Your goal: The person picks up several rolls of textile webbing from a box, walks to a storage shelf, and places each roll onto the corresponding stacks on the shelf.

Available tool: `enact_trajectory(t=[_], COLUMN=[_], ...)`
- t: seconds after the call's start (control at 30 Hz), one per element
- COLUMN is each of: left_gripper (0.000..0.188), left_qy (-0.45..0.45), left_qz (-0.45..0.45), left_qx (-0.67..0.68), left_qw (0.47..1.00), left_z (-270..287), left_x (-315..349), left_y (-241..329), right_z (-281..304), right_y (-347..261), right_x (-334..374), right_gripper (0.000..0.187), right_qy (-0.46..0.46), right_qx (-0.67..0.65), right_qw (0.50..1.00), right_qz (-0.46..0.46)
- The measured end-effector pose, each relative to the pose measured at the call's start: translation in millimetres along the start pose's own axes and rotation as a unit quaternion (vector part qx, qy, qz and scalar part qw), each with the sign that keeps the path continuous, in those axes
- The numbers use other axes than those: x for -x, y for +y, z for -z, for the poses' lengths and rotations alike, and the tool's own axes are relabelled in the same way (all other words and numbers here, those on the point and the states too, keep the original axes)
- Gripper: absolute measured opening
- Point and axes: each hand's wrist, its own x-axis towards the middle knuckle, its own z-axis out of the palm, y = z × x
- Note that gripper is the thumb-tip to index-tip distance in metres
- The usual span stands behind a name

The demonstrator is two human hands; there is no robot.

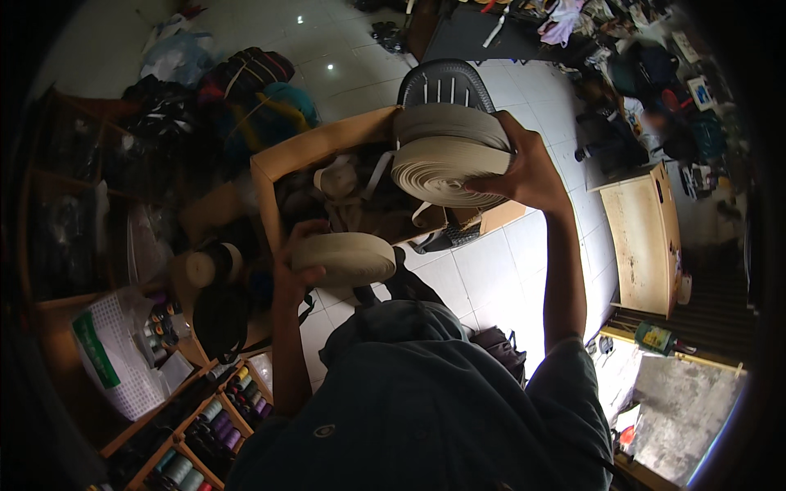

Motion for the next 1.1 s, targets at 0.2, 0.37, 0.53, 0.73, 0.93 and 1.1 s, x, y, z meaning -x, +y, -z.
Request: enact_trajectory(t=[0.2, 0.37, 0.53, 0.73, 0.93, 1.1], left_gripper=[0.048, 0.048, 0.066, 0.061, 0.054, 0.053], left_qy=[-0.211, -0.228, -0.09, 0.061, 0.157, 0.249], left_qz=[-0.191, -0.178, -0.028, 0.022, -0.081, 0.05], left_qx=[-0.079, -0.127, -0.009, 0.094, -0.141, -0.024], left_qw=[0.956, 0.949, 0.995, 0.993, 0.974, 0.967], left_z=[-55, -85, -80, -89, 12, -2], left_x=[-40, -56, -37, -9, 26, 51], left_y=[34, 35, 0, -29, -124, -86], right_z=[-5, -30, -64, -129, -193, -223], right_y=[11, 21, 33, 41, 33, 38], right_x=[32, 35, 37, 40, 37, 38], right_gripper=[0.055, 0.06, 0.064, 0.07, 0.085, 0.067], right_qy=[0.041, 0.008, 0.034, 0.079, -0.024, -0.103], right_qx=[0.004, -0.043, -0.194, -0.413, -0.433, -0.601], right_qw=[0.995, 0.999, 0.979, 0.901, 0.88, 0.753], right_qz=[0.091, -0.001, -0.048, -0.11, -0.194, -0.246])
